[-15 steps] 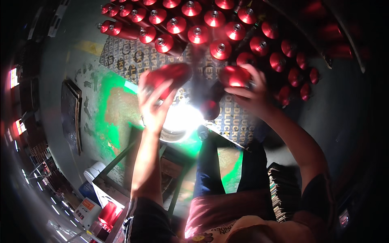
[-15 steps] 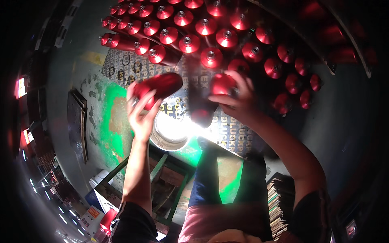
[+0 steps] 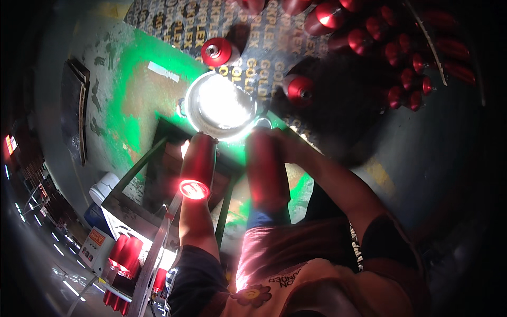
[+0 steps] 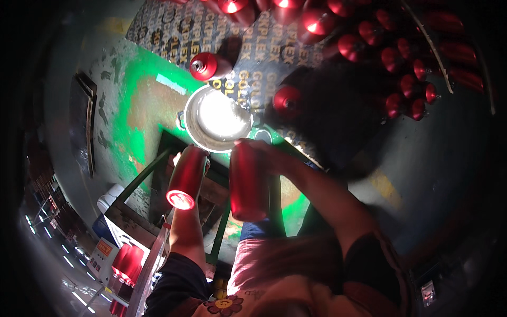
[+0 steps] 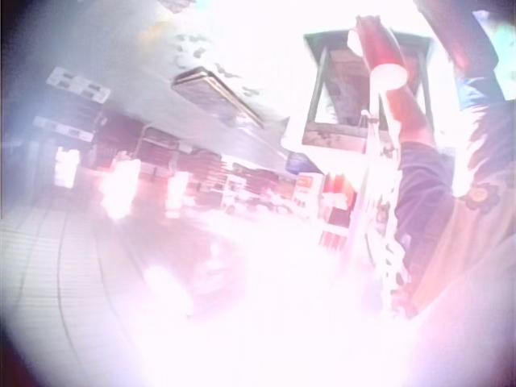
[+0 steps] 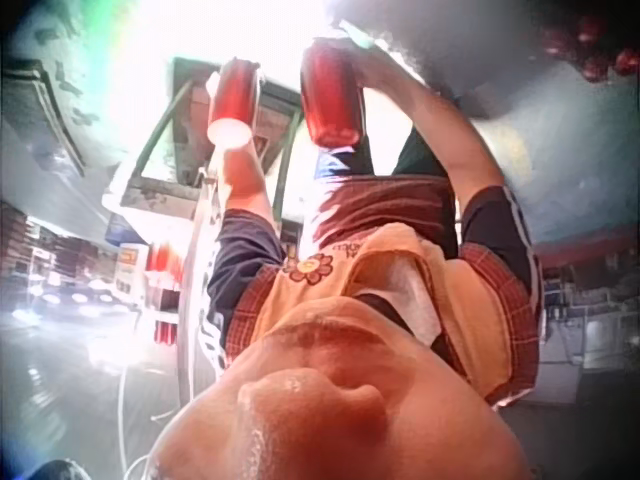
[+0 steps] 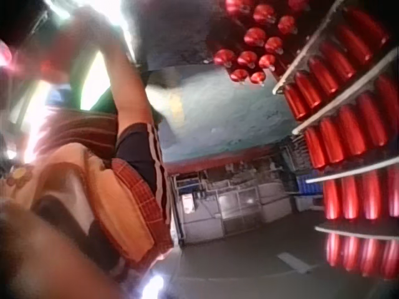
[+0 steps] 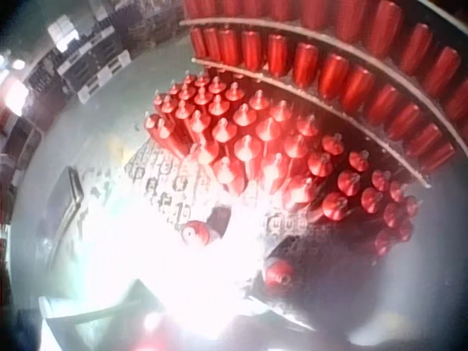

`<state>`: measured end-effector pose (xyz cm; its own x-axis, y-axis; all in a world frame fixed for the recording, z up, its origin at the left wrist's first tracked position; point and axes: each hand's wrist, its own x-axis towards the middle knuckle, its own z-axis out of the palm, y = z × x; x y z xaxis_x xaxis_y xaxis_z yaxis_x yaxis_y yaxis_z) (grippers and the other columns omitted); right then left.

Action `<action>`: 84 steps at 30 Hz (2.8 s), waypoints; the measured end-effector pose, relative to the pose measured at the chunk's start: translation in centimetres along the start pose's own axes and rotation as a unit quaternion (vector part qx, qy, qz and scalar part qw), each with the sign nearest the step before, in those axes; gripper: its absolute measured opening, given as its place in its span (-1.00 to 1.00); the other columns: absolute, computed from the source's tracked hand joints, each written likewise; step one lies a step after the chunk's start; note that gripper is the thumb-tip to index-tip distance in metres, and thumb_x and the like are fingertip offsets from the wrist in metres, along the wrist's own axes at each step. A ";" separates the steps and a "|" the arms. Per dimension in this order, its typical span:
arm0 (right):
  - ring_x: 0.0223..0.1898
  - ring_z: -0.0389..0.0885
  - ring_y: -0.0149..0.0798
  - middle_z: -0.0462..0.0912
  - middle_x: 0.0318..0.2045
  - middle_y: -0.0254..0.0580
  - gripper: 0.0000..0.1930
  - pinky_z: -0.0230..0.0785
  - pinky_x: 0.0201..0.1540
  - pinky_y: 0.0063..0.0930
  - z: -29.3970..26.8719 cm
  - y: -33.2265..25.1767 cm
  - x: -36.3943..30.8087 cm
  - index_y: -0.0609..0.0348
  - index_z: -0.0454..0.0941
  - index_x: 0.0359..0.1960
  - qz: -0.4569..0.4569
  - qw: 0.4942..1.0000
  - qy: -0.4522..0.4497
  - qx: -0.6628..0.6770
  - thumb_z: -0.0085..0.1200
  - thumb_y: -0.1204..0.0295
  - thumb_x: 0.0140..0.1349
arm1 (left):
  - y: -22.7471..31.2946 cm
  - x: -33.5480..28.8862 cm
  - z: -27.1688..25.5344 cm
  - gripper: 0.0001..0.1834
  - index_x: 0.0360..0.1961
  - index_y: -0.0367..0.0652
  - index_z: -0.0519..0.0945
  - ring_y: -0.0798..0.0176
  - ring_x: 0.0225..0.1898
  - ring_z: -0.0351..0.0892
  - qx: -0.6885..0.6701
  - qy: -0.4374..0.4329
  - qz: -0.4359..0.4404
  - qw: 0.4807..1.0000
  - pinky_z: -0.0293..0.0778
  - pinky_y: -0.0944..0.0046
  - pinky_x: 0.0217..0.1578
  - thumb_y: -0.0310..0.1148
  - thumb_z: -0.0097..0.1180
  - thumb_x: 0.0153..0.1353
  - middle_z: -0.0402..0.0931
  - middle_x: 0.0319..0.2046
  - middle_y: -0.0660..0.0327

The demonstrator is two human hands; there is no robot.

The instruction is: The person repeatedly picks up red cylindrical cans, dips their openings into a metal bowl containing a white substance, and places them onto a metal tray. The person also briefly handles a plastic bottle and a white cup.

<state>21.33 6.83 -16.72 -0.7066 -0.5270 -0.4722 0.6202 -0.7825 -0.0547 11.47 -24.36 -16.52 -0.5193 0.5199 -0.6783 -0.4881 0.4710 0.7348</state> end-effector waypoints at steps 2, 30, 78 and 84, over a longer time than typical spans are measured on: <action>-0.15 0.57 -0.48 0.58 -0.10 -0.40 -0.70 0.48 -0.12 -0.51 -0.2 3.3 3.7 0.16 0.49 0.04 0.001 1.000 0.004 0.008 0.00 0.24 0.44 | -2.3 -0.4 -0.5 -0.52 0.11 -0.19 0.46 -0.08 -0.38 0.62 -0.414 -0.012 -0.036 0.910 0.61 0.13 -0.36 -0.04 -0.23 0.45 0.57 -0.17 -0.12; 0.23 0.38 -0.12 0.44 0.16 -0.16 -0.62 0.28 0.28 -0.27 -5.9 -5.3 -15.2 -0.14 0.75 -0.15 -0.357 0.572 0.381 -0.633 0.34 0.50 -0.09 | 10.4 8.3 7.9 -0.51 0.04 -0.14 0.66 0.06 0.20 0.41 0.159 0.305 0.300 0.890 0.30 0.12 0.22 -0.43 0.43 0.00 0.40 0.22 0.03; 0.19 0.43 -0.28 0.49 0.14 -0.24 -0.50 0.23 0.31 -0.29 -4.8 -0.2 -18.9 0.13 0.41 0.23 -0.075 0.971 0.184 -0.133 0.12 0.35 0.23 | 11.6 -2.4 14.0 -0.67 -0.10 -0.21 0.62 0.29 -0.41 0.67 0.173 0.124 0.137 0.967 0.57 0.34 -0.32 -0.24 0.22 0.17 0.69 -0.32 0.19; 0.11 0.51 -0.19 0.50 0.12 -0.18 -0.51 0.37 0.18 -0.20 0.2 4.9 -0.4 0.05 0.29 0.32 -0.064 0.995 -0.042 0.064 -0.03 0.21 0.40 | 1.2 -0.8 0.5 -0.32 0.21 -0.21 0.36 -0.25 -0.30 0.61 -0.616 -0.102 -0.083 0.777 0.65 -0.06 -0.35 0.17 -0.20 0.36 0.54 -0.11 -0.20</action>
<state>24.61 3.17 -16.62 -0.8067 -0.4411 -0.3932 0.4779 -0.8784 0.0048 11.65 -23.83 -15.08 -0.3172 0.6866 -0.6542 -0.9024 -0.4307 -0.0145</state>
